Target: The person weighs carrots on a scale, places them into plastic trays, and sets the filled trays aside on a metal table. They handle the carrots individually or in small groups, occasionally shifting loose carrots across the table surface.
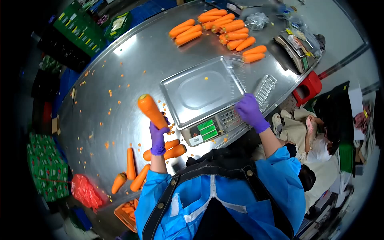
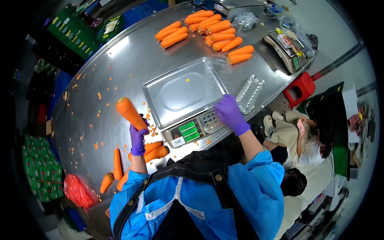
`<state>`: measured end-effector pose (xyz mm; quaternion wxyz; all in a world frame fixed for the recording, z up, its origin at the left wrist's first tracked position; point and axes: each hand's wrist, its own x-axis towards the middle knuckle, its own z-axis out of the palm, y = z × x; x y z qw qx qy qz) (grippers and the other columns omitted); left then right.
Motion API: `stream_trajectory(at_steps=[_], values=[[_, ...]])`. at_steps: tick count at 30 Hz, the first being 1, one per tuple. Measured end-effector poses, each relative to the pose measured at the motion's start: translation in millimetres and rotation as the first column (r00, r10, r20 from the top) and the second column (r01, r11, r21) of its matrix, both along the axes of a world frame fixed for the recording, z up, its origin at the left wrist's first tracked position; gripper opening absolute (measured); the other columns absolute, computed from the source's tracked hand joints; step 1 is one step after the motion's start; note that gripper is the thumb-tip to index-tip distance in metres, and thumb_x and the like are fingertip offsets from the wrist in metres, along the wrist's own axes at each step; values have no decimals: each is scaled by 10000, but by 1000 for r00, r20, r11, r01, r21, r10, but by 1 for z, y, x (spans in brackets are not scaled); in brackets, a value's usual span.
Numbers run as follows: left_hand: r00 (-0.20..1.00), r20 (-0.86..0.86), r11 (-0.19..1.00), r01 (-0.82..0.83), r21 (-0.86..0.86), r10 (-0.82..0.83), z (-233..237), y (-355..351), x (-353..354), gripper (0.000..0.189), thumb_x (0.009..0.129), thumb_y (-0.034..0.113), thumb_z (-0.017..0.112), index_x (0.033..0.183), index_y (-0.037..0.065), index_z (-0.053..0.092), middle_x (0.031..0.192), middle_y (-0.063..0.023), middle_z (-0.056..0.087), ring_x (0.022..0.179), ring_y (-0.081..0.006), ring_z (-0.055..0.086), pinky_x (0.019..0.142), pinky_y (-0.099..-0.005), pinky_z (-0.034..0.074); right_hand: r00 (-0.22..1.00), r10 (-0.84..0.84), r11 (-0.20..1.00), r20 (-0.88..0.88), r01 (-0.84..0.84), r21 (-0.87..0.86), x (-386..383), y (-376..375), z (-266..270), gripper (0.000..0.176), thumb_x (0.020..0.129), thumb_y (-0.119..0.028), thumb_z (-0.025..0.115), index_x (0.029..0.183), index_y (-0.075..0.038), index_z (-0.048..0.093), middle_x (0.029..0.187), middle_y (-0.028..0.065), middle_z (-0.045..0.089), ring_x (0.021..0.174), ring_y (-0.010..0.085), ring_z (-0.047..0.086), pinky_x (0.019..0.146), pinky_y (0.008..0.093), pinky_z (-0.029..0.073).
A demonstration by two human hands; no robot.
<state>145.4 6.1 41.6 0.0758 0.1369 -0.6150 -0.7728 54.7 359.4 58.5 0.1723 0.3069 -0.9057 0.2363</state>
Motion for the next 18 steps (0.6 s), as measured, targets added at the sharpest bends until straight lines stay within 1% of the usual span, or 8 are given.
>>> stream_trajectory(at_steps=[2, 6, 7, 9, 11, 13, 16, 18], values=[[1000, 4, 998, 26, -56, -26, 1, 2, 0, 533, 597, 1, 555, 1125, -10, 486, 886, -65, 561, 795, -150, 560, 693, -259, 474, 941, 328, 941, 79, -333, 62, -2, -33, 5, 171, 631, -62, 636, 791, -121, 636, 824, 34, 576, 910, 232, 547, 982, 417, 330], [996, 73, 944, 75, -323, -54, -1, 2, -10, 521, 606, -74, 571, 1116, 14, 516, 893, -71, 594, 798, -144, 577, 701, -263, 483, 905, 405, 875, 135, -426, 230, -34, -57, -21, 335, 673, -6, 570, 959, -162, 645, 1004, 37, 593, 1092, 232, 481, 1021, 433, 290], [991, -115, 893, 14, -449, -73, -9, 3, -16, 495, 599, -83, 556, 1083, 14, 544, 908, -76, 612, 830, -170, 596, 742, -285, 483, 899, 418, 869, 129, -437, 231, -38, -56, -29, 335, 673, -6, 570, 959, -162, 645, 1004, 37, 593, 1092, 232, 481, 1021, 433, 290], [987, -130, 868, 21, -497, -99, -11, 8, -27, 479, 590, -93, 526, 1051, 27, 571, 928, -96, 626, 888, -210, 604, 790, -297, 471, 939, 334, 931, 78, -341, 126, -48, -57, -37, 430, 692, 21, 522, 1067, -170, 610, 1066, 61, 579, 1090, 259, 479, 1018, 433, 291], [971, -183, 660, -35, -750, -156, -17, 11, -43, 462, 585, -51, 537, 1028, 64, 600, 949, -139, 620, 918, -316, 586, 815, -359, 460, 952, 294, 952, 80, -299, 62, -49, -56, -39, 502, 698, 50, 480, 1147, -155, 568, 1111, 99, 561, 1076, 285, 483, 995, 423, 311], [944, -179, 505, -17, -863, -275, 3, 22, -61, 416, 586, -3, 566, 992, 76, 613, 916, -139, 617, 877, -330, 576, 792, -394, 447, 990, 77, 995, 115, -69, -76, -43, -54, -40, 519, 689, 68, 462, 1164, -121, 551, 1087, 128, 564, 1043, 297, 501, 961, 404, 340], [887, -218, 372, -57, -927, -407, -4, 44, -98, 340, 593, 12, 574, 924, 74, 619, 841, -127, 603, 827, -319, 561, 766, -395, 424, 989, 17, 976, 144, 15, -216, -36, -47, -51, 589, 665, 111, 415, 1208, -93, 521, 1064, 152, 569, 1013, 318, 514, 931, 395, 372], [863, -119, 231, -3, -973, -490, -5, 65, -117, 401, 578, 25, 593, 973, 95, 604, 903, -103, 605, 876, -296, 551, 825, -384, 403, 974, -19, 927, 227, 103, -362, -37, -45, -58, 669, 639, 148, 359, 1256, -82, 480, 1095, 160, 556, 1052, 321, 505, 956, 381, 371]])
